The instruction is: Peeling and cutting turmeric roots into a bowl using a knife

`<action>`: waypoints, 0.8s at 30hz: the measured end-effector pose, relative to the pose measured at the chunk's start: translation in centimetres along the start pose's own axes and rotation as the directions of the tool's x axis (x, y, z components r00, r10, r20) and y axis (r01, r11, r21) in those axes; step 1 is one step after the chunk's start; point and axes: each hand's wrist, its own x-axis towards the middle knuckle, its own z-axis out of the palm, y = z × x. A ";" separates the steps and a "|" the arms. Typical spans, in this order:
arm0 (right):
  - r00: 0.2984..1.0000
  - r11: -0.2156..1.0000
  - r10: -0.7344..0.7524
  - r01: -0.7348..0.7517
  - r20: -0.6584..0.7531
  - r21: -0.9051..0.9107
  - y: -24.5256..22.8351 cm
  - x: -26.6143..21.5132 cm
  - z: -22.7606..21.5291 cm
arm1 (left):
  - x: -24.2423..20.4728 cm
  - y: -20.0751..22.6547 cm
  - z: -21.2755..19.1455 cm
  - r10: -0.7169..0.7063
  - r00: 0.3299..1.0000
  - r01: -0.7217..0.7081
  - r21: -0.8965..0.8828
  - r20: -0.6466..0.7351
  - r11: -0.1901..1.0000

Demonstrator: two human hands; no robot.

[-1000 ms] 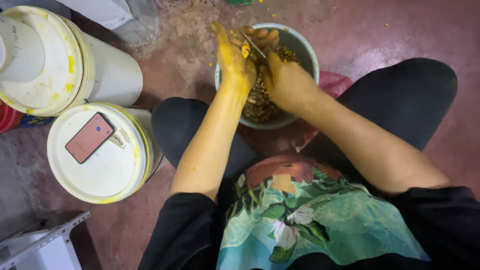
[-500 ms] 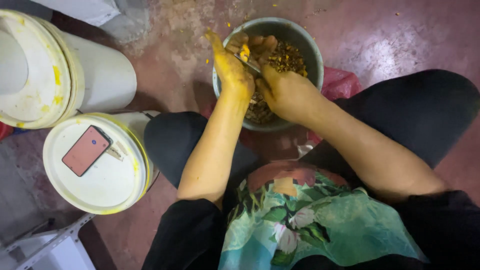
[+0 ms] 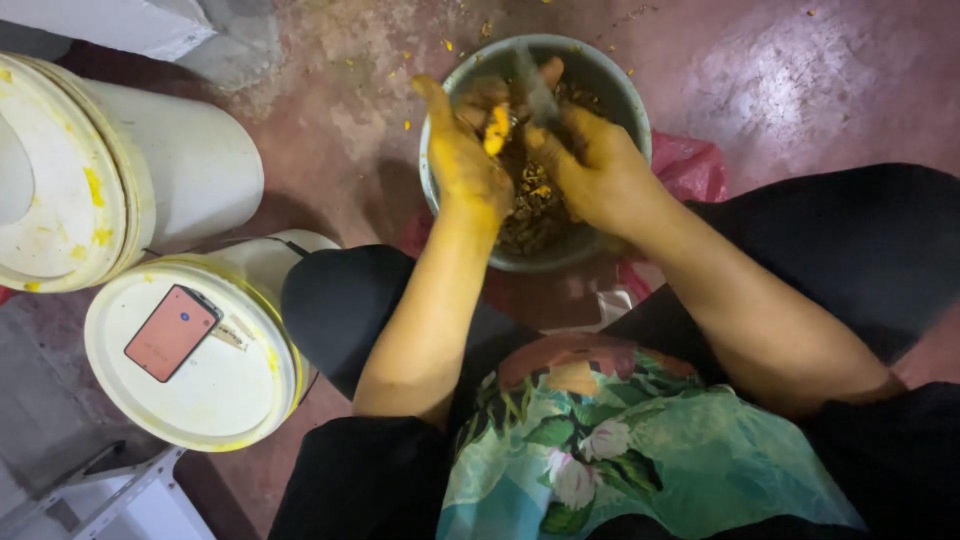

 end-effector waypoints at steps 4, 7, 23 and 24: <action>0.983 0.928 0.076 -0.008 -0.167 0.373 1.8 0.5 1.3 | -3.2 -0.1 3.1 0.147 0.972 -0.211 0.410 0.182 0.887; 0.961 0.851 0.221 -0.106 -0.167 0.515 2.7 0.8 1.3 | -2.9 -1.2 1.6 0.220 0.917 -0.369 0.499 0.333 0.784; 0.977 0.794 -0.130 0.205 0.170 -0.573 -3.3 -1.7 -5.5 | -4.6 4.2 1.8 0.010 0.983 -0.089 0.427 0.185 0.900; 0.954 0.631 -0.225 0.298 0.198 -0.716 -2.9 -1.5 -5.7 | -4.3 3.7 1.4 0.009 0.977 -0.081 0.336 0.211 0.938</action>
